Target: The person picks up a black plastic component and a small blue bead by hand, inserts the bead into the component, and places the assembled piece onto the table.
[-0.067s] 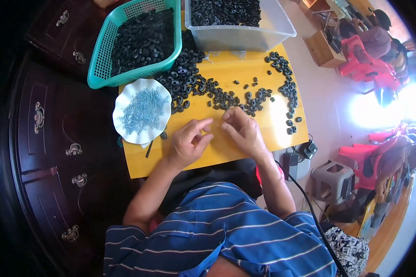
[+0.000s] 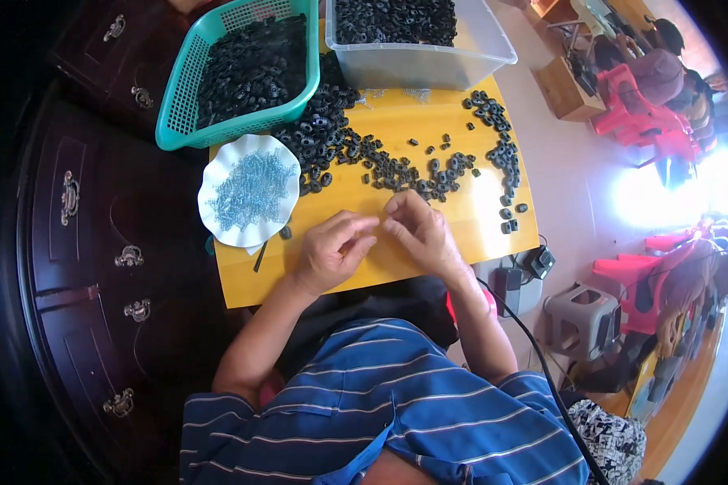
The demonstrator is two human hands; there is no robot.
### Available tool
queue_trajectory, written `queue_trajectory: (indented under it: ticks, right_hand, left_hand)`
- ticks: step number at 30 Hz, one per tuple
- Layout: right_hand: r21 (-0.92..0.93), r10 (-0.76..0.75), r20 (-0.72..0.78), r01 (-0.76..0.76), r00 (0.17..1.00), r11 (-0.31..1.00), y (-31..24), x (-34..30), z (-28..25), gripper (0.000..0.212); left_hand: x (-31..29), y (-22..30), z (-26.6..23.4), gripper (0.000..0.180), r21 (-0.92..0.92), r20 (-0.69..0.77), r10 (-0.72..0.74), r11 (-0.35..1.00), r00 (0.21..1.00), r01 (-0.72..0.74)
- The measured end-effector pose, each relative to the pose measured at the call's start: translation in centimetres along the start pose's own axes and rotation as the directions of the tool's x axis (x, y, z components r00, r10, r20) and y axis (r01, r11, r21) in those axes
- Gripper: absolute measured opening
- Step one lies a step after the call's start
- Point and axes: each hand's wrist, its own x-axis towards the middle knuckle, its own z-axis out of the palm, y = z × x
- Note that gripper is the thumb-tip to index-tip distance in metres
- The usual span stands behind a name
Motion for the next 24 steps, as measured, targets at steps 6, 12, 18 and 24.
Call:
queue_trajectory:
  ticks: [6,12,18,24]
  right_hand:
    - [0.283,-0.074,0.064,0.053,0.995,0.958,1.1,-1.2,0.5,0.014]
    - [0.491,-0.067,0.223,-0.053,0.972,0.869,1.1,-2.0,0.1,0.015]
    - [0.123,-0.148,-0.013,0.148,0.989,0.981,1.5,-1.7,-0.3,0.013]
    - [-0.478,-0.346,-0.315,0.168,0.884,0.863,3.3,0.1,-2.9,0.013]
  left_hand:
    - [-0.7,0.8,0.6,0.020,0.015,0.048,0.105,0.994,0.993,-0.106]
    - [-2.3,2.0,1.6,0.011,-0.036,-0.077,0.039,0.998,0.996,-0.042]
    - [-3.4,1.3,1.6,0.008,-0.096,-0.113,-0.133,0.988,0.985,0.122]
    - [-4.4,-1.0,1.2,0.011,-0.263,-0.176,-0.295,0.934,0.939,0.244]
